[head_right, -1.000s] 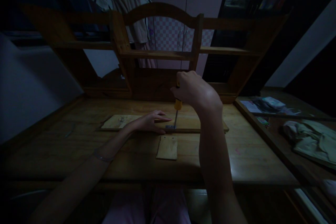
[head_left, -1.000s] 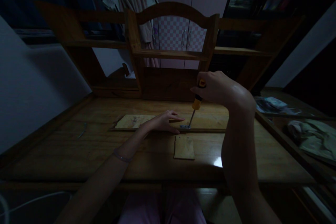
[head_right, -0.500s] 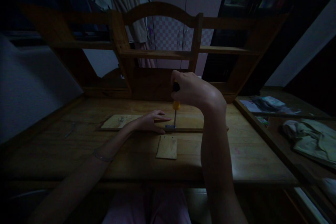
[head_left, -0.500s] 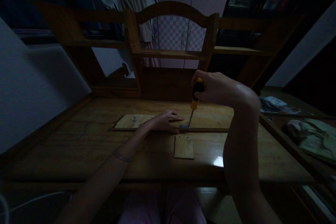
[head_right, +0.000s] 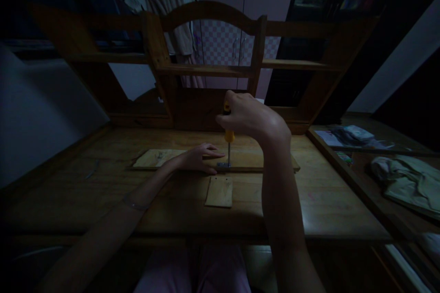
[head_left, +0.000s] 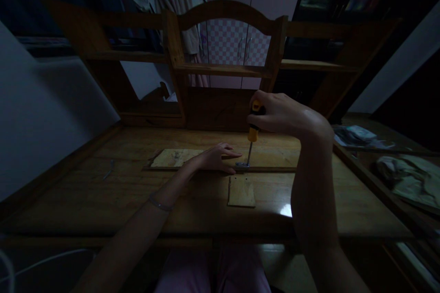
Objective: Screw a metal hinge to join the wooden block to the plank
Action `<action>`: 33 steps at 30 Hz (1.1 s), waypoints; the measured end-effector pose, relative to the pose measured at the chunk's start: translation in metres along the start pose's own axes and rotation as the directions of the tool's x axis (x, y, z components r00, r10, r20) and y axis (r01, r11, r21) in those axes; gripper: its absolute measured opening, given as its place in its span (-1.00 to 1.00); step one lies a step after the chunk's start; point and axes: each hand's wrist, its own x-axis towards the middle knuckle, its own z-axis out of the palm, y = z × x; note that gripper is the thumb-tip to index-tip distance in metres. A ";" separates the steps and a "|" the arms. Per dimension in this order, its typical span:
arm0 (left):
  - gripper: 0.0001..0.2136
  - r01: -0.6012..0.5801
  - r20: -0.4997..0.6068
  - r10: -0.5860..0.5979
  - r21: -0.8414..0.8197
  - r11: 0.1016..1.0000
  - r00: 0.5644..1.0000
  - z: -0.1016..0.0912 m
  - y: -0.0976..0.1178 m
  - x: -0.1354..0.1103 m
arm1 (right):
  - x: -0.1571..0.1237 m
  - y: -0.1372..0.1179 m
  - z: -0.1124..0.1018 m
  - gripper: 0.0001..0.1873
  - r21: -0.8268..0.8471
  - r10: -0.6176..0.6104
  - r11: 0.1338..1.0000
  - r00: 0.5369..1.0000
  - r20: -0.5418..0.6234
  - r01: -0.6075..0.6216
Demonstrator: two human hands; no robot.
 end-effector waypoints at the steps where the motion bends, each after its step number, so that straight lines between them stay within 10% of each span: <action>1: -0.35 -0.005 -0.005 0.005 0.001 1.000 1.000 0.000 0.000 0.000 | 0.000 -0.001 -0.001 -0.64 -0.003 0.007 1.000 1.000 0.001 -0.007; 33: -0.27 -0.009 -0.114 0.076 0.495 0.869 0.991 0.010 0.043 0.005 | 0.003 -0.006 -0.001 -0.68 -0.060 0.007 0.998 1.000 -0.012 -0.007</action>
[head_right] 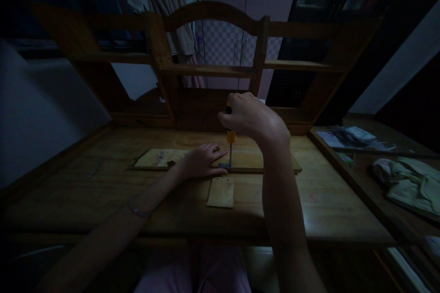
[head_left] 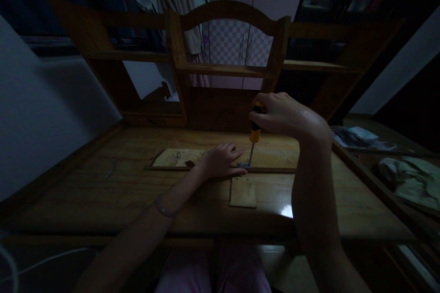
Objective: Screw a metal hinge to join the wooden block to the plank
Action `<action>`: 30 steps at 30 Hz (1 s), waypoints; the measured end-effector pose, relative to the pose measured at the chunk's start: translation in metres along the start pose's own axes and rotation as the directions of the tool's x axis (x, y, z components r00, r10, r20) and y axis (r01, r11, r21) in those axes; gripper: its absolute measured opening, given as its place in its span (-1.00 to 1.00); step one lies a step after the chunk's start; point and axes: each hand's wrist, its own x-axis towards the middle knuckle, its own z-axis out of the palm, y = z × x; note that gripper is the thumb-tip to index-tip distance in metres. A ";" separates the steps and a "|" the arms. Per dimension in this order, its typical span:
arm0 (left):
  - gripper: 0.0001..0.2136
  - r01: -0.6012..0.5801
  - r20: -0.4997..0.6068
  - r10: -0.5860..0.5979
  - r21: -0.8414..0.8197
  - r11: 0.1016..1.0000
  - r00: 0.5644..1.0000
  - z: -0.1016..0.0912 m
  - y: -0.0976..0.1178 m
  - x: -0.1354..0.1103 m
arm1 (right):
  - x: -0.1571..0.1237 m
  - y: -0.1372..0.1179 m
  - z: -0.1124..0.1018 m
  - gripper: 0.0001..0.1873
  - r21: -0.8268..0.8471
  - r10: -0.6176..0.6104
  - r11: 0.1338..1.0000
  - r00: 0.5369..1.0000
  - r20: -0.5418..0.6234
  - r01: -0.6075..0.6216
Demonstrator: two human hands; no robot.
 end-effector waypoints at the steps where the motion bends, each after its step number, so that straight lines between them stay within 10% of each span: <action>1: -0.27 0.012 0.000 -0.012 0.023 1.000 1.000 0.000 0.002 0.000 | 0.000 0.000 0.000 -0.68 -0.004 -0.004 1.000 1.000 -0.002 0.004; 30: -0.21 0.005 0.013 -0.004 -0.061 0.998 1.000 0.015 0.000 -0.003 | -0.009 0.001 -0.010 -0.75 0.015 0.020 1.000 1.000 -0.017 -0.019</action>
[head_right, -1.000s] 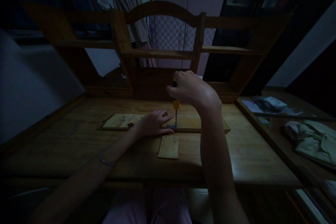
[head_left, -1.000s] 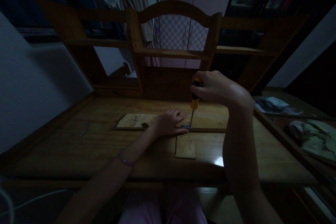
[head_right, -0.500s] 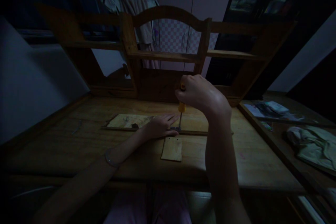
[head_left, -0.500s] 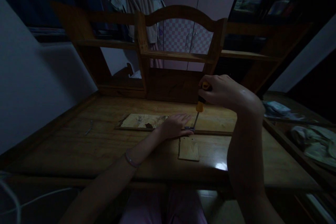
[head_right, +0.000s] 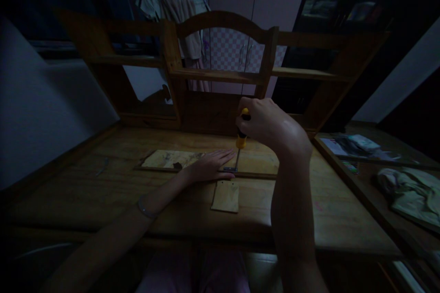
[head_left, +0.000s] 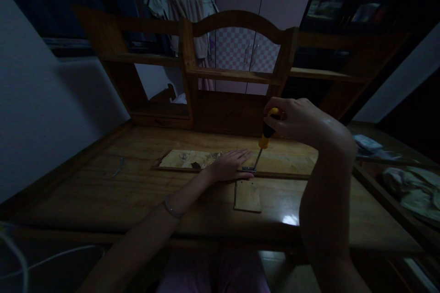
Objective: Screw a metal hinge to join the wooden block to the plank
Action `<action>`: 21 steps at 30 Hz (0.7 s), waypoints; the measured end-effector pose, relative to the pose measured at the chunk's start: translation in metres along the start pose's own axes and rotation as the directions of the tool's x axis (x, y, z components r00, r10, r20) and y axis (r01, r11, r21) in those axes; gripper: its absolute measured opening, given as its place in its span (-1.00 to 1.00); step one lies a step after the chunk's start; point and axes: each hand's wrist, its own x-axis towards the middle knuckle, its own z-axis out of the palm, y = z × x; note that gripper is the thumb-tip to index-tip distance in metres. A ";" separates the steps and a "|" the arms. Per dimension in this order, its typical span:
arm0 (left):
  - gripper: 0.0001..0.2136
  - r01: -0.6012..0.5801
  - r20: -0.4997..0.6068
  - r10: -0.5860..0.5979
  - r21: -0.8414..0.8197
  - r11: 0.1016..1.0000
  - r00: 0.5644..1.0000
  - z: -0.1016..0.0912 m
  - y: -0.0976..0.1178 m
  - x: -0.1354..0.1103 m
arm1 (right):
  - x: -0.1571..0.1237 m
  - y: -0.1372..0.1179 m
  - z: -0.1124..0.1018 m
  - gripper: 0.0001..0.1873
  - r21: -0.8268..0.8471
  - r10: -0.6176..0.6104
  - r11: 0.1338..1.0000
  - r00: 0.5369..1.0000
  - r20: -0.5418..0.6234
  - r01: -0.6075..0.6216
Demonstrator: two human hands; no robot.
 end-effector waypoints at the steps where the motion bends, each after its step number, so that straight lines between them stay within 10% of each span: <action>1: -0.22 0.007 -0.004 -0.007 -0.003 1.000 1.000 0.000 0.000 0.000 | 0.000 0.000 0.000 -0.76 -0.014 0.003 1.000 1.000 -0.019 -0.003; 21: -0.24 -0.025 -0.035 0.025 0.007 1.000 0.999 0.004 -0.003 0.000 | -0.013 -0.006 -0.009 -0.74 -0.022 -0.020 1.000 0.996 -0.086 0.018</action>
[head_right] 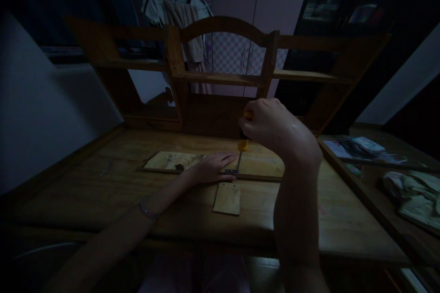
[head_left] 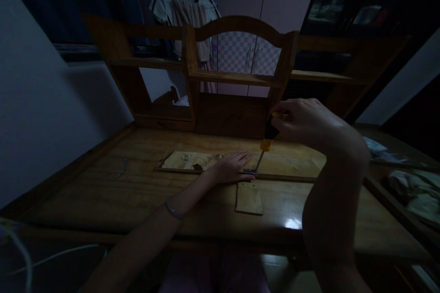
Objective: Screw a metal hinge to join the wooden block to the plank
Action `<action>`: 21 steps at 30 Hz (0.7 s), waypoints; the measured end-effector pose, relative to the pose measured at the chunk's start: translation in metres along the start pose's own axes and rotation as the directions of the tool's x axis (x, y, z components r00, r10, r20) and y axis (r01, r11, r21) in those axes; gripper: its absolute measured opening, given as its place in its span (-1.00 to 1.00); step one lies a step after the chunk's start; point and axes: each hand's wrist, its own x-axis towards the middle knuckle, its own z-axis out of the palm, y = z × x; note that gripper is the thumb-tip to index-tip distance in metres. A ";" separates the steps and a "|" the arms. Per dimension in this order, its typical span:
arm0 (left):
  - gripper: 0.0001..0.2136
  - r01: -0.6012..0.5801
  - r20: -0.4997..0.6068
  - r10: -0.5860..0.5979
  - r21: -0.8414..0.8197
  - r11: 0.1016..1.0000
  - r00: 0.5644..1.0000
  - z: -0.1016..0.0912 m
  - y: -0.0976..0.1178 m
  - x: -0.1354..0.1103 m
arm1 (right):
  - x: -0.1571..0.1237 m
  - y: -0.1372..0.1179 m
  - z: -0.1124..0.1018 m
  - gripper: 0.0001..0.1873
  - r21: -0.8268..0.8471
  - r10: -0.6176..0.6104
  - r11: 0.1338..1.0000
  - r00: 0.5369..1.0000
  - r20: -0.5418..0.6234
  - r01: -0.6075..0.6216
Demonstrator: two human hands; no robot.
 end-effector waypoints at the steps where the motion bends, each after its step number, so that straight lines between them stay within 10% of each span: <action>1: -0.24 -0.002 0.003 0.001 0.003 1.000 1.000 0.000 0.000 0.000 | -0.001 0.000 0.000 -0.74 0.000 -0.002 1.000 1.000 -0.007 0.002; 21: -0.24 0.024 0.025 -0.023 -0.039 0.999 0.999 -0.002 0.000 -0.001 | -0.001 0.001 -0.004 -0.77 0.035 -0.008 0.999 1.000 -0.026 0.009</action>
